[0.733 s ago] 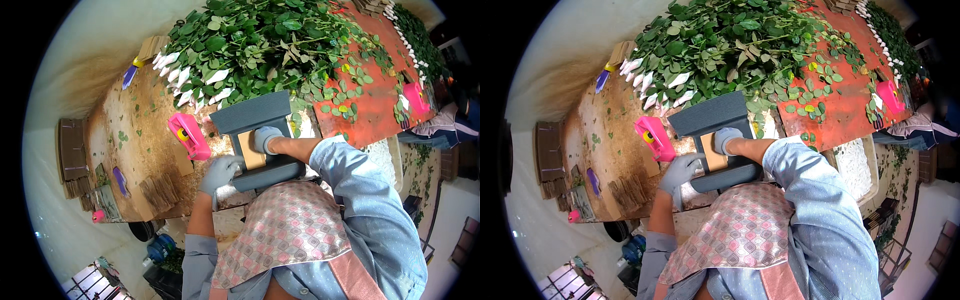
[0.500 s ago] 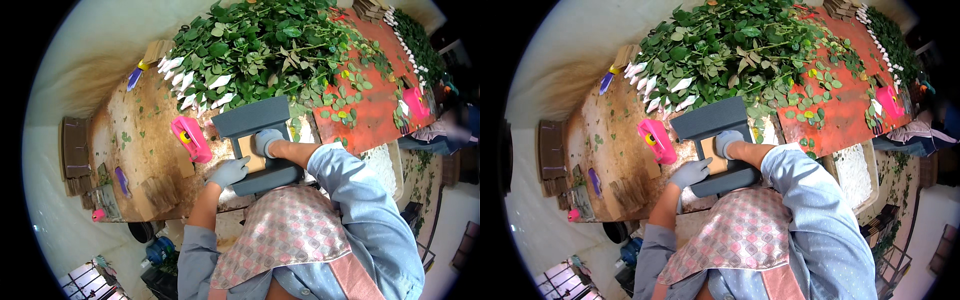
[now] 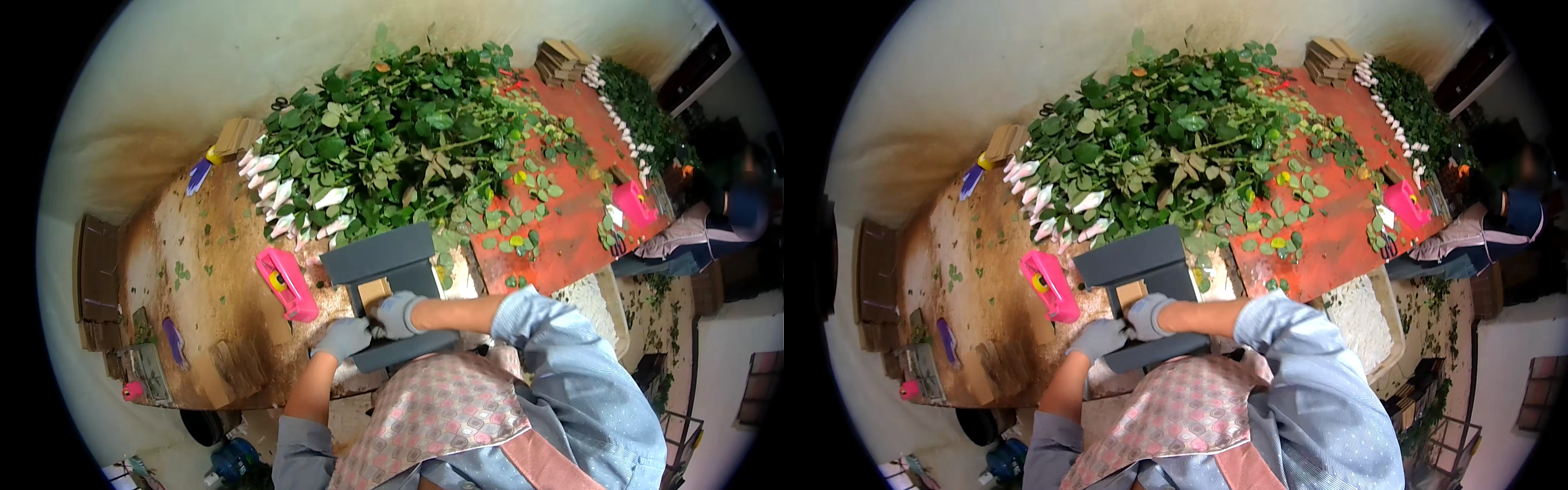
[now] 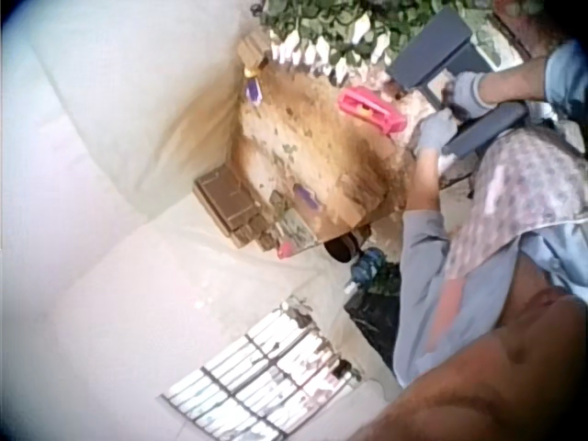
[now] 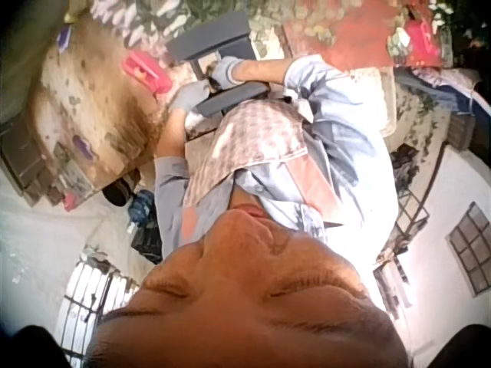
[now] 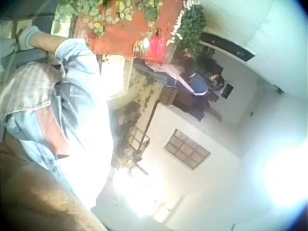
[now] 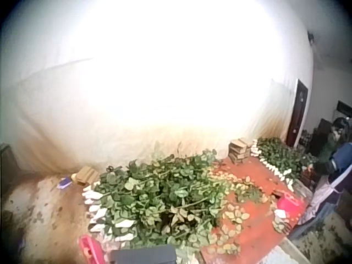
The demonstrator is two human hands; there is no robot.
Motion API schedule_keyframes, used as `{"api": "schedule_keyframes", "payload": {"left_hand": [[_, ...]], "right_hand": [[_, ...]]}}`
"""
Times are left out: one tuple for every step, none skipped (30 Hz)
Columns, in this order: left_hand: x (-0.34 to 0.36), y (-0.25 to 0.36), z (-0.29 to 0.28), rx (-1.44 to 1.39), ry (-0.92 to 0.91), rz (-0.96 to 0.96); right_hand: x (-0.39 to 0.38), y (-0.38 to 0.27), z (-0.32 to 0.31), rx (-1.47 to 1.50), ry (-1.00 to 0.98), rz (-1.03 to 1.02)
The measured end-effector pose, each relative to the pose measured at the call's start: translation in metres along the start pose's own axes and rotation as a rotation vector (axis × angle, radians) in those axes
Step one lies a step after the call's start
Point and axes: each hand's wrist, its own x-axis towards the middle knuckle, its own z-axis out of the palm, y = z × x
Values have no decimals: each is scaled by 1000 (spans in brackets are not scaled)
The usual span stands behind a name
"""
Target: The person arranges white flowers with green leaves into a black plastic tray using a cardboard template to guide placement. They repeatedly pick up flowers from a large pile on the table, position them in the tray, and adjust the arrangement.
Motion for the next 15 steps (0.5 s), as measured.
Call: {"api": "schedule_keyframes", "payload": {"left_hand": [[1,3,-3,5,-36,-15],[-1,-16,12,17,19,65],[-1,-12,6,-8,11,66],[-3,-2,-2,-31,-1,70],[-2,4,-7,-54,-14,75],[0,6,-8,-40,-50,33],[-1,9,-12,-27,-90,-2],[-1,9,-10,-32,-98,-17],[-4,6,-7,-40,-102,-44],[-8,10,-14,-14,-89,13],[-4,9,-9,-23,-60,1],[-5,5,1,-33,-30,-23],[-3,1,4,-44,-1,-47],[-12,13,-12,-54,-7,-30],[-15,15,-15,-67,2,-29]], "right_hand": [[-11,-6,-11,211,-46,45],[-18,-8,-10,385,-6,-88],[-26,-7,-7,559,30,-214],[-32,-5,-2,494,40,-278],[-35,-2,5,429,49,-343],[-35,-3,6,175,108,-377],[-36,-4,6,22,18,-302],[-36,-5,5,-13,-31,-304],[-34,-10,-2,-51,-82,-318],[-35,-6,-8,-21,17,-412],[-32,-1,-18,42,104,-446],[-27,-2,-44,107,191,-493],[-18,0,-70,173,277,-541],[-9,5,-97,186,465,-513],[3,10,-125,199,654,-491]]}}
